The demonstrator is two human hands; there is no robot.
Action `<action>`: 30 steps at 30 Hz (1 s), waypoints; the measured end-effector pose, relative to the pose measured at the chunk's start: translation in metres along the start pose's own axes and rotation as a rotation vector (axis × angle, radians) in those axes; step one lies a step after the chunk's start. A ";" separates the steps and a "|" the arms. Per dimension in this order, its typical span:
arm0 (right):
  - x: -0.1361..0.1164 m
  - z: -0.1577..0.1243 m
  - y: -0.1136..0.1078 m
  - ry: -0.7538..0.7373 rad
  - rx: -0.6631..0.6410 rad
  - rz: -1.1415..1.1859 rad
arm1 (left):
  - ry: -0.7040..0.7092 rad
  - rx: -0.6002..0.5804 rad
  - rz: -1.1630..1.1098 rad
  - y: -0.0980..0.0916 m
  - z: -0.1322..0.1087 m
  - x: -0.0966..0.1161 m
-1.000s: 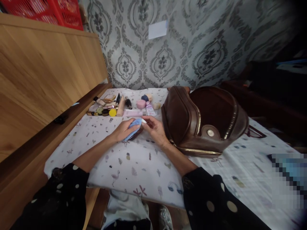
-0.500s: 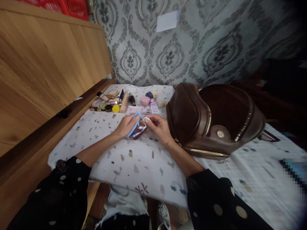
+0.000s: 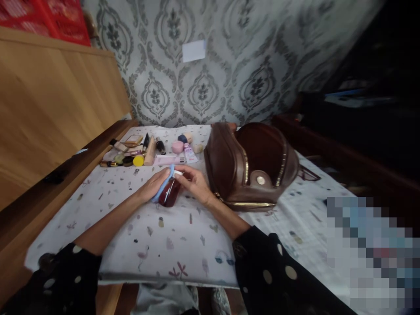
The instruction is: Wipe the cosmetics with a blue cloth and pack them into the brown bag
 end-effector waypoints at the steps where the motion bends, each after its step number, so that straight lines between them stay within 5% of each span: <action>1: 0.001 0.000 0.000 -0.002 -0.003 -0.006 | 0.004 0.012 0.017 0.001 0.000 -0.001; 8: -0.002 0.001 0.004 -0.068 -0.063 0.013 | -0.053 0.266 -0.051 0.003 0.002 -0.007; 16: -0.012 0.000 -0.003 -0.189 0.207 -0.059 | -0.236 0.015 -0.220 -0.002 -0.004 -0.004; 22: -0.019 -0.005 -0.008 -0.190 0.401 -0.120 | -0.230 0.110 -0.211 0.004 -0.005 0.008; 30: -0.023 -0.005 -0.005 -0.152 0.384 -0.038 | -0.154 0.240 -0.157 0.004 0.000 0.007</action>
Point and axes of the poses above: each hand's wrist, its own z-axis towards the middle knuckle, its own y-axis out of the palm, x = y × z, the point moved 1 cm from there along z, towards the middle knuckle, and after that the axes turned 15 degrees about y, right-handed, at the moved point
